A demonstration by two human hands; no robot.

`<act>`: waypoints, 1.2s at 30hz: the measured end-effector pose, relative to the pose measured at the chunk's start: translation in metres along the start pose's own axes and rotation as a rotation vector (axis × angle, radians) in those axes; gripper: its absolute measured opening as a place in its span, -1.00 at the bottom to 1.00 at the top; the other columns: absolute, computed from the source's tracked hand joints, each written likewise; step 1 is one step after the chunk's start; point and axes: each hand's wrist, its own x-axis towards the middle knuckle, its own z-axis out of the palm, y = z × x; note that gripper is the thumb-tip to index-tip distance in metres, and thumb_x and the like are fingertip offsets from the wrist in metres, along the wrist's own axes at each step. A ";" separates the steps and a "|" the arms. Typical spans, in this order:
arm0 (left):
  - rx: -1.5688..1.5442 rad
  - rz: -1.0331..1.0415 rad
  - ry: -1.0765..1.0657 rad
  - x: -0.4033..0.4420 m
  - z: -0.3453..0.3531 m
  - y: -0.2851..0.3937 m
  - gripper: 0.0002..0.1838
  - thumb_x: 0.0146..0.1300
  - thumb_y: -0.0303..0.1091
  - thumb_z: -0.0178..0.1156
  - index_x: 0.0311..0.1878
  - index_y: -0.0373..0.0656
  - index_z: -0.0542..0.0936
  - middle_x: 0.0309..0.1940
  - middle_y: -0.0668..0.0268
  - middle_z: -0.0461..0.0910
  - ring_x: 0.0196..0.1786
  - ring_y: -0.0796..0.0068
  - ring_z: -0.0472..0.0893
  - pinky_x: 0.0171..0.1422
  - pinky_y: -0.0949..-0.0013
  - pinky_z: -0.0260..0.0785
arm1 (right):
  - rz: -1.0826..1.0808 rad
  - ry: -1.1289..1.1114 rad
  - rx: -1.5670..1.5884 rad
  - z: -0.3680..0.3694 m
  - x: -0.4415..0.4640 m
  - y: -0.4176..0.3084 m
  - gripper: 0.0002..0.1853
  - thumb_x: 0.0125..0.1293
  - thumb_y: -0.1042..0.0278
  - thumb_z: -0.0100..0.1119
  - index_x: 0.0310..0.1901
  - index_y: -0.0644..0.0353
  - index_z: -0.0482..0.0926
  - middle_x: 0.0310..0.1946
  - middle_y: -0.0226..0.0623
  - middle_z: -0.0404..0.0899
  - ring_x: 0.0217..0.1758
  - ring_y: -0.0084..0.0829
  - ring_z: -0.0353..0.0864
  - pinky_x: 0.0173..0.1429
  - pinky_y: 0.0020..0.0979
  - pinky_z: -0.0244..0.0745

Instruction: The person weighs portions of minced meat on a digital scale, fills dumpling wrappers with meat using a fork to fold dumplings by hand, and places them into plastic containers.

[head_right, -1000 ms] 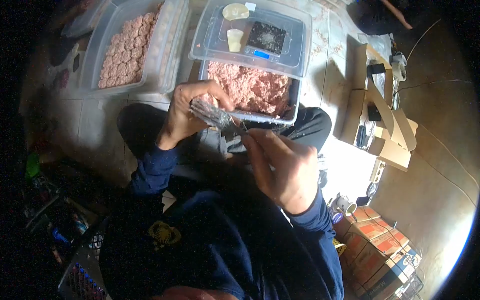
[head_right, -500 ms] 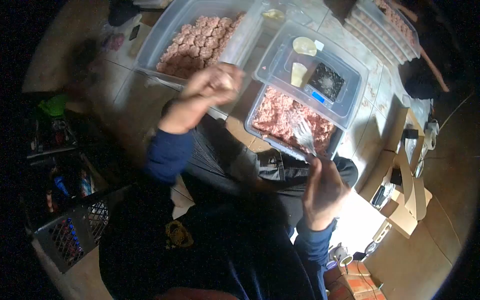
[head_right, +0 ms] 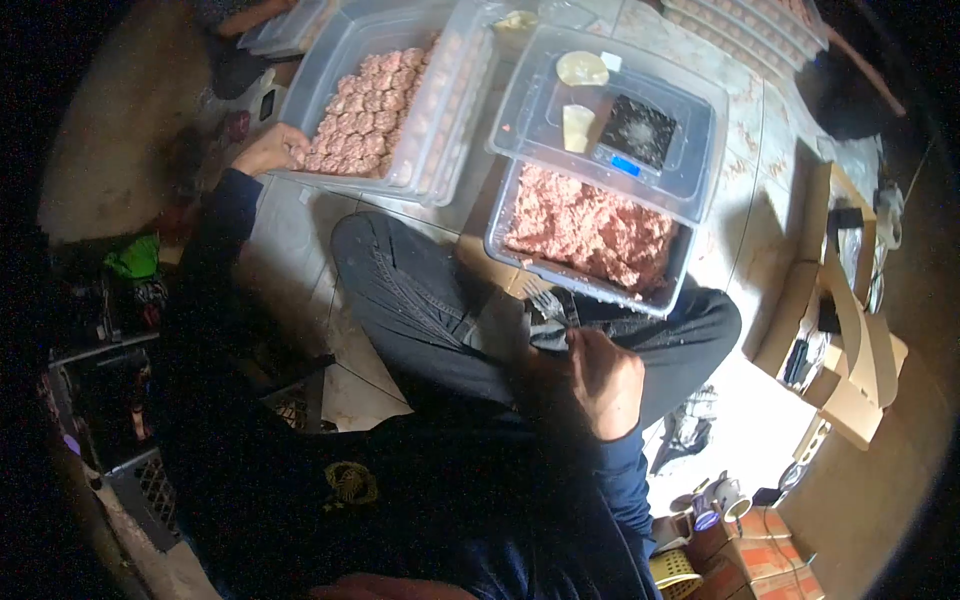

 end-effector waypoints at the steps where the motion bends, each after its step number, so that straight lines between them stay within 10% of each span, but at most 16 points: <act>1: -0.110 -0.115 -0.016 -0.006 -0.001 0.013 -0.53 0.02 -0.66 0.40 0.09 -0.32 0.70 -0.04 0.16 0.74 0.06 0.35 0.69 0.06 0.30 0.57 | 0.007 0.007 -0.012 -0.005 -0.001 0.001 -0.85 0.42 0.33 0.29 -0.26 0.23 0.71 -0.49 0.04 0.66 -0.41 0.04 0.72 -0.32 -0.16 0.56; 8: -0.287 -0.199 -0.188 -0.010 -0.017 0.008 -0.55 0.06 -0.61 0.39 0.10 -0.36 0.69 0.06 0.11 0.70 0.17 0.24 0.67 0.24 0.25 0.53 | 0.068 0.008 -0.066 -0.028 -0.005 0.035 -0.86 0.47 0.43 0.23 -0.17 0.33 0.70 -0.41 0.01 0.71 -0.34 -0.06 0.78 -0.24 -0.28 0.56; 14: 0.317 0.423 -0.278 0.010 -0.024 -0.045 -0.52 0.21 -0.54 0.36 0.24 -0.28 0.59 0.20 0.10 0.57 0.31 0.19 0.54 0.40 0.20 0.42 | 0.014 0.133 0.008 -0.034 -0.006 0.055 -0.89 0.43 0.40 0.24 -0.08 0.13 0.70 -0.39 0.09 0.67 -0.30 0.10 0.73 -0.29 -0.10 0.56; 18: -0.203 -0.024 -0.245 0.009 -0.019 -0.051 -0.45 0.19 -0.53 0.38 0.29 -0.25 0.53 0.16 0.17 0.58 0.28 0.30 0.55 0.35 0.23 0.45 | -0.093 0.099 -0.135 -0.027 0.024 0.052 -0.90 0.37 0.42 0.26 -0.13 0.13 0.71 -0.44 0.08 0.66 -0.35 0.10 0.70 -0.30 -0.05 0.55; 22: -0.054 -0.098 -0.256 0.002 -0.021 0.002 -0.45 0.20 -0.50 0.41 0.28 -0.23 0.53 0.09 0.25 0.61 0.22 0.39 0.57 0.29 0.29 0.47 | -0.180 -0.191 -0.367 0.015 0.108 0.039 -0.83 0.29 0.29 0.23 -0.39 0.18 0.69 -0.48 0.01 0.68 -0.36 0.06 0.73 -0.20 0.01 0.65; 26: -0.008 0.001 -0.192 0.002 -0.010 -0.040 -0.52 0.24 -0.42 0.43 0.23 -0.23 0.57 0.08 0.23 0.66 0.20 0.36 0.61 0.31 0.28 0.46 | -0.188 -0.354 -0.671 0.091 0.194 0.046 -0.69 0.51 0.32 -0.05 -0.14 0.11 0.75 -0.26 -0.15 0.76 -0.13 -0.15 0.82 -0.06 -0.12 0.76; 28: 0.399 0.263 0.169 -0.011 -0.009 -0.053 -0.54 0.28 -0.36 0.43 0.22 -0.24 0.59 0.14 0.18 0.68 0.24 0.38 0.61 0.37 0.28 0.42 | -0.172 -0.562 -0.550 0.105 0.198 0.025 -0.73 0.30 0.25 0.12 -0.37 0.25 0.70 -0.25 0.03 0.75 -0.16 -0.04 0.79 -0.11 -0.01 0.70; 31: -0.007 0.420 0.643 -0.044 0.022 0.131 -0.67 0.39 -0.36 0.34 0.16 -0.26 0.66 0.18 0.13 0.69 0.21 0.42 0.65 0.34 0.33 0.45 | -0.225 -0.652 -0.565 0.110 0.200 0.041 -0.70 0.28 0.12 0.22 -0.31 0.21 0.73 -0.29 0.02 0.75 -0.18 -0.04 0.79 -0.06 -0.02 0.69; 35: -0.533 0.430 0.359 0.021 0.095 0.314 -0.74 0.48 -0.26 0.25 0.07 -0.16 0.76 0.04 0.23 0.78 0.09 0.44 0.72 0.31 0.35 0.48 | -0.464 -0.387 -0.521 0.124 0.197 0.079 -0.76 0.27 0.19 0.21 -0.29 0.19 0.72 -0.34 0.02 0.74 -0.27 0.01 0.76 -0.13 -0.01 0.67; 36: -0.654 0.777 0.533 0.095 0.132 0.315 -0.74 0.43 -0.25 0.31 0.07 -0.13 0.76 0.02 0.25 0.78 0.04 0.40 0.73 0.25 0.35 0.52 | -0.266 -0.561 -0.509 0.117 0.198 0.054 -0.74 0.25 0.16 0.28 -0.29 0.19 0.75 -0.40 -0.04 0.73 -0.32 0.00 0.75 -0.18 -0.09 0.67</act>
